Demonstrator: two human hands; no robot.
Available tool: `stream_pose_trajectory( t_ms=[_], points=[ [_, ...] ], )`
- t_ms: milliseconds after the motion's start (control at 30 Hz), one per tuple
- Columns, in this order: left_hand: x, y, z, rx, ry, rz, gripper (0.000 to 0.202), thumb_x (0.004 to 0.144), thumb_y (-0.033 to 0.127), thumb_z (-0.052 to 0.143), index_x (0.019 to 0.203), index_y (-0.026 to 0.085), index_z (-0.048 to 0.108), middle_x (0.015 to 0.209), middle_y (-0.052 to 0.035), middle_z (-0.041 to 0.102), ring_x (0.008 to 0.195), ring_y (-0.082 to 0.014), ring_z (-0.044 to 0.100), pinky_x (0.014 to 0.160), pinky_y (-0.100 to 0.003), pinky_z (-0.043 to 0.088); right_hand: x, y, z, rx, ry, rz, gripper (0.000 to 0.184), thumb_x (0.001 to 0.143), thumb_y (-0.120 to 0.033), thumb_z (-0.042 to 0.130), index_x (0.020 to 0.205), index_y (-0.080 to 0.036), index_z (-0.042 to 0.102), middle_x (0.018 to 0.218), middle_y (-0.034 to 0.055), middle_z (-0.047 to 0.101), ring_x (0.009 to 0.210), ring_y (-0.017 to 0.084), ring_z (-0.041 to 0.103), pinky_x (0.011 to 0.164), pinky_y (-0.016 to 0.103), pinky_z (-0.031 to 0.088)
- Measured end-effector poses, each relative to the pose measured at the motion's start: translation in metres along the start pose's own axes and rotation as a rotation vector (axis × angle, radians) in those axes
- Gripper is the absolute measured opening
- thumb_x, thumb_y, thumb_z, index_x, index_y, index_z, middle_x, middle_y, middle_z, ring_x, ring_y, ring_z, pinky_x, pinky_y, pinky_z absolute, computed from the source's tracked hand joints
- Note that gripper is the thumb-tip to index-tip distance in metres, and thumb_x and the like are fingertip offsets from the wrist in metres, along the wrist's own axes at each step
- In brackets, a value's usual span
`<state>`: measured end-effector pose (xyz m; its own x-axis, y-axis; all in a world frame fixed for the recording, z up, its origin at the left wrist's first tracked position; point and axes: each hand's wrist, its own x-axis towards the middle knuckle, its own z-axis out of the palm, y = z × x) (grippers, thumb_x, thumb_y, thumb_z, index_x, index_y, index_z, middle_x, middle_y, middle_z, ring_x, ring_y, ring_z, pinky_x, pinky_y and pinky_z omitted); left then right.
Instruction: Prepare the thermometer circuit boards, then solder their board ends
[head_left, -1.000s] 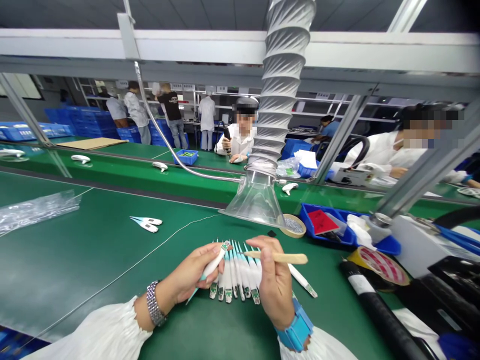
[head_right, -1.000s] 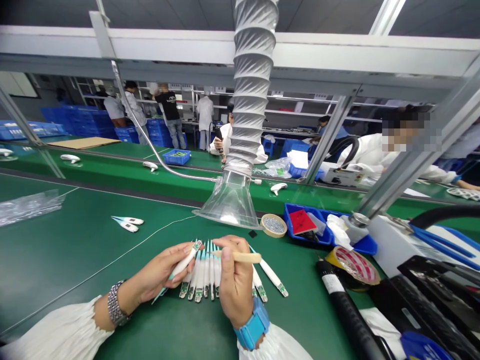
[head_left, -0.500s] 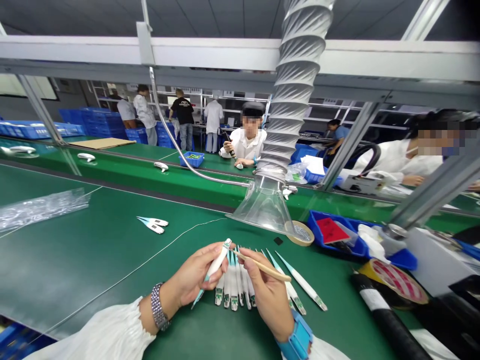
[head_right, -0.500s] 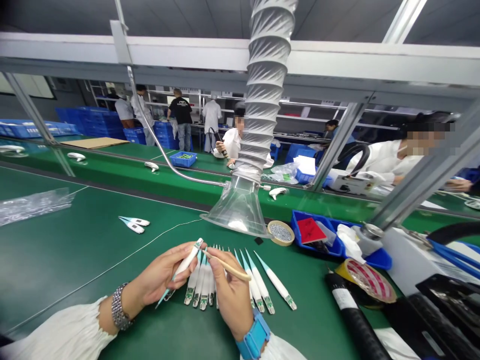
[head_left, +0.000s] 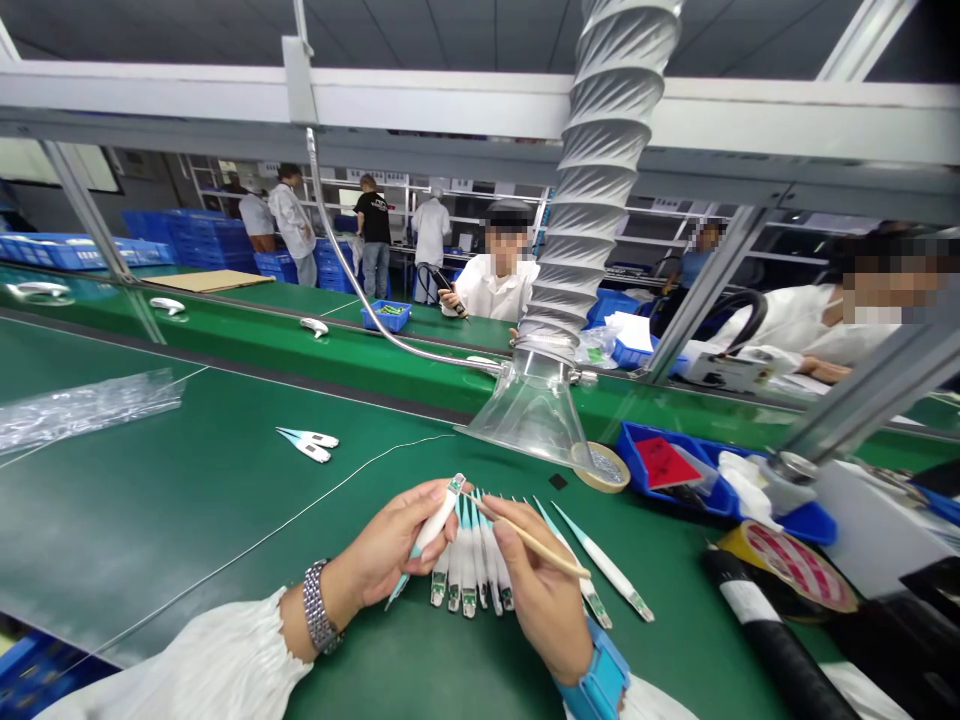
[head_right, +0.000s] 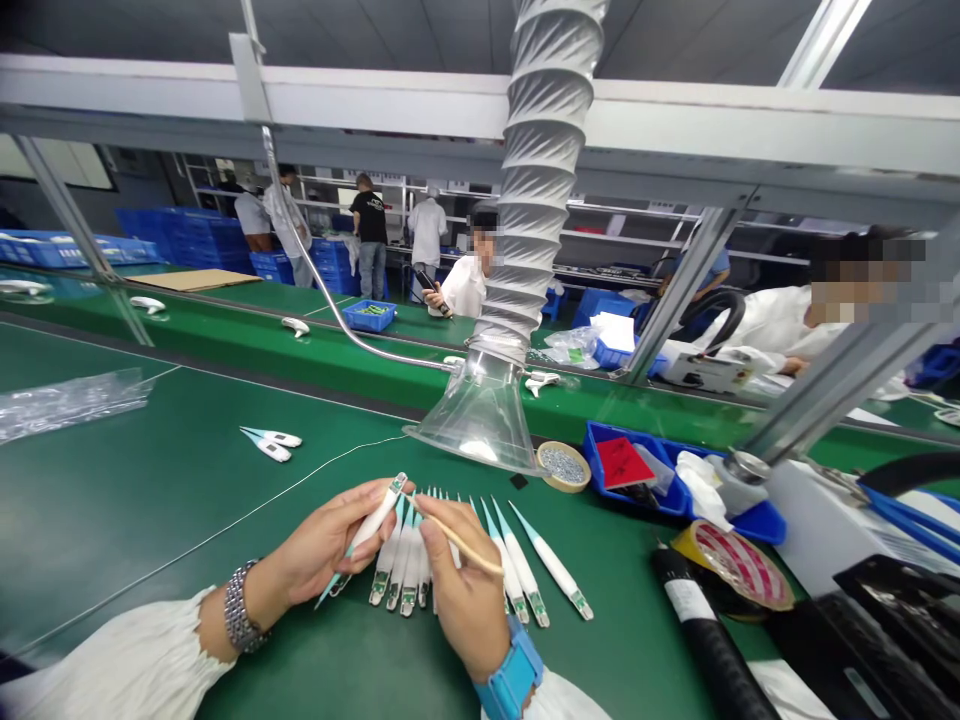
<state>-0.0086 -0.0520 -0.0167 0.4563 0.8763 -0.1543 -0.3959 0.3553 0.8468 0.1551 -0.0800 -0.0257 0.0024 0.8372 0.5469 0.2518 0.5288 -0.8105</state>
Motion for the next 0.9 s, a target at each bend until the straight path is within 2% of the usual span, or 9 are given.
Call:
stream_pose_trajectory(
  t_ms=[67,167,233,300,367,467,633,900],
  points=[
    [0.0008,-0.0005,-0.0005,0.001,-0.005,0.000,0.040,0.077,0.041,0.064,0.105,0.014,0.055,0.065,0.0011,0.053,0.039,-0.0020,0.031,0.034,-0.015,0.012,0.0012,0.0034,0.0011,0.032,0.040,0.140,0.023,0.086,-0.036,0.053,0.097,-0.025,0.070,0.100,0.0058,0.068,0.096,0.021,0.061,0.089,0.039,0.048],
    [0.0021,-0.0014,-0.0011,-0.005,-0.003,-0.006,0.041,0.077,0.041,0.064,0.106,0.014,0.055,0.064,0.0013,0.053,0.039,-0.0021,0.032,0.034,-0.014,0.013,0.0025,0.0055,0.0036,0.131,0.022,0.301,0.029,0.084,-0.043,0.054,0.097,-0.023,0.070,0.100,0.0069,0.069,0.096,0.022,0.062,0.090,0.040,0.048],
    [0.0023,-0.0018,-0.0011,-0.011,0.000,-0.008,0.042,0.076,0.041,0.065,0.106,0.014,0.055,0.064,0.0016,0.052,0.039,-0.0022,0.032,0.034,-0.014,0.013,0.0025,0.0046,0.0050,0.190,0.005,0.347,0.031,0.083,-0.045,0.055,0.099,-0.022,0.069,0.098,0.0070,0.069,0.094,0.022,0.063,0.087,0.039,0.050],
    [0.0016,-0.0016,-0.0006,-0.010,-0.002,-0.002,0.043,0.076,0.042,0.065,0.107,0.014,0.055,0.064,0.0016,0.052,0.039,-0.0021,0.032,0.034,-0.014,0.013,0.0019,0.0030,0.0055,0.199,0.001,0.334,0.030,0.083,-0.044,0.055,0.099,-0.022,0.069,0.098,0.0070,0.070,0.093,0.022,0.063,0.086,0.038,0.051],
    [0.0005,-0.0011,0.0003,0.003,-0.008,0.006,0.043,0.076,0.042,0.065,0.107,0.013,0.055,0.064,0.0012,0.053,0.039,-0.0021,0.031,0.034,-0.015,0.013,0.0010,0.0015,0.0049,0.153,-0.011,0.244,0.026,0.085,-0.039,0.054,0.098,-0.023,0.069,0.099,0.0067,0.069,0.094,0.021,0.063,0.084,0.036,0.052],
    [-0.0006,-0.0003,0.0013,0.024,-0.012,0.022,0.042,0.077,0.043,0.064,0.105,0.013,0.055,0.064,0.0011,0.052,0.040,-0.0025,0.032,0.034,-0.015,0.013,0.0004,-0.0007,0.0023,0.015,-0.065,0.012,0.021,0.086,-0.029,0.054,0.100,-0.025,0.068,0.098,0.0058,0.069,0.092,0.020,0.063,0.080,0.034,0.052],
    [-0.0008,-0.0012,0.0015,0.047,-0.015,0.052,0.042,0.078,0.045,0.062,0.105,0.014,0.055,0.064,0.0011,0.052,0.040,-0.0031,0.031,0.035,-0.015,0.014,0.0017,-0.0026,-0.0011,-0.171,-0.139,-0.310,0.029,0.085,-0.015,0.053,0.110,-0.027,0.064,0.100,0.0047,0.068,0.092,0.019,0.061,0.080,0.035,0.050],
    [-0.0002,-0.0032,0.0003,0.076,0.005,0.063,0.046,0.078,0.048,0.061,0.106,0.012,0.054,0.050,0.0051,0.044,0.040,-0.0048,0.028,0.037,-0.016,0.016,0.0009,-0.0012,-0.0037,-0.312,-0.177,-0.465,0.041,0.082,-0.007,0.055,0.119,-0.026,0.058,0.105,0.0066,0.064,0.095,0.019,0.057,0.080,0.034,0.050]
  ],
)
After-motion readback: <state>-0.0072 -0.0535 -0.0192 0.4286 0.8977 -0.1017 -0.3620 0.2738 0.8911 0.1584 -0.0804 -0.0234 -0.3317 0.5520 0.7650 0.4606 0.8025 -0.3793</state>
